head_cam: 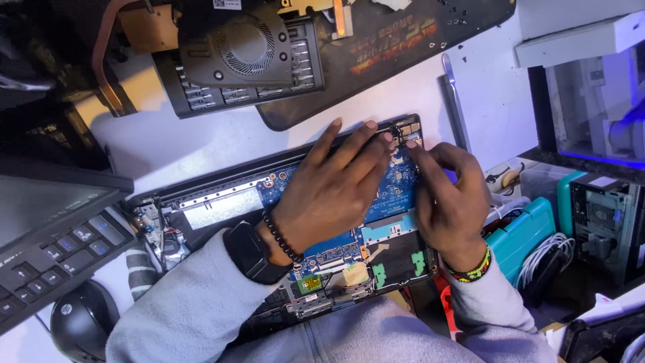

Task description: Repairing a laptop by connecting internal ribbon cables and components to the motherboard

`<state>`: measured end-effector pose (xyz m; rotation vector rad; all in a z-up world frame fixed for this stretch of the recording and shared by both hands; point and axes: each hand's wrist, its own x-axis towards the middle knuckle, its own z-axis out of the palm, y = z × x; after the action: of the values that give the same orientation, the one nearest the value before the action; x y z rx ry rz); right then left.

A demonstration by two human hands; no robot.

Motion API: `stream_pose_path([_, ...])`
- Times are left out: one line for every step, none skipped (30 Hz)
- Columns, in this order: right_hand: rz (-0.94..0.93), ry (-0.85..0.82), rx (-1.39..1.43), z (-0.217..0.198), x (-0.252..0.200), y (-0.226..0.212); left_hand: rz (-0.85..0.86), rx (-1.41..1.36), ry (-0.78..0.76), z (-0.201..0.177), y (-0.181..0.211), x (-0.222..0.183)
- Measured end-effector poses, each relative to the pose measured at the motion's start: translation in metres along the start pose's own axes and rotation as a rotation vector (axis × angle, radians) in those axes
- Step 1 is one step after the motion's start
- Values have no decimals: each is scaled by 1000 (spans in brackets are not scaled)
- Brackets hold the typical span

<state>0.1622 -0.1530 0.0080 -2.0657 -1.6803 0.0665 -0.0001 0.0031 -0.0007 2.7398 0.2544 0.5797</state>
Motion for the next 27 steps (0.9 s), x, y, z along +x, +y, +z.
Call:
stream_pose_path([-1,0,2,0,1,0,-2,2,-1,-1,0,0])
stream_pose_path([-13,1,-2,-1,2,0,0,-23,24,-2,0,0])
stream_pose_path([-23,3,-6,-1,2,1,3,-49,48,-3,0,1])
stream_pose_path([-23,3,-5,0,2,2,2,-48,47,-4,0,2])
stream_pose_path([-22,3,-6,0,2,3,-2,-52,41,-5,0,4])
stream_pose_path([-21,3,-8,1,1,4,-6,-56,34,-6,-1,6])
stream_pose_path([-19,1,-7,1,1,4,-7,-58,31,-7,0,7])
stream_pose_path([-10,-10,-11,1,1,4,-11,-35,8,-8,0,8])
stream_pose_path([-2,-22,-16,2,1,4,-16,-11,-16,-9,0,9])
stream_pose_path([-1,-26,-15,0,2,3,-18,-13,-18,-9,1,9])
stream_pose_path([-19,-53,-27,-1,2,2,-8,22,-44,-8,1,8])
stream_pose_path([-38,-80,-40,-2,3,1,2,57,-70,-8,1,8])
stream_pose_path([-37,-82,-36,-2,3,3,-1,56,-74,-8,2,8])
stream_pose_path([-70,-105,-36,-2,3,4,-10,37,-80,-8,3,8])
stream_pose_path([-98,-124,-41,-2,3,5,-12,14,-85,-7,3,9])
stream_pose_path([-93,-124,-42,-2,4,6,-8,11,-87,-7,3,9])
stream_pose_path([-101,-128,-27,-2,5,6,-22,44,-116,-9,4,9])
stream_pose_path([-110,-133,-12,-3,5,5,-35,76,-145,-11,7,9])
stream_pose_path([-110,-125,-12,-2,6,3,-29,81,-144,-10,7,8])
stream_pose_path([-112,-96,14,-2,6,1,-34,53,-139,-11,8,7])
stream_pose_path([-122,-55,28,-1,10,1,-30,31,-119,-10,7,10])
stream_pose_path([-129,-34,14,-1,10,3,-14,43,-103,-9,1,13])
stream_pose_path([-101,-27,26,-2,9,3,-2,-52,-36,-9,-1,13])
stream_pose_path([-72,-20,39,-1,7,3,12,-146,32,-9,-3,12])
stream_pose_path([-80,-18,40,-5,14,-3,9,-139,36,-9,-3,11])
stream_pose_path([-60,19,82,-9,21,-10,9,-158,43,-9,-3,10])
stream_pose_path([-33,56,116,-14,27,-16,16,-184,50,-8,-4,10])
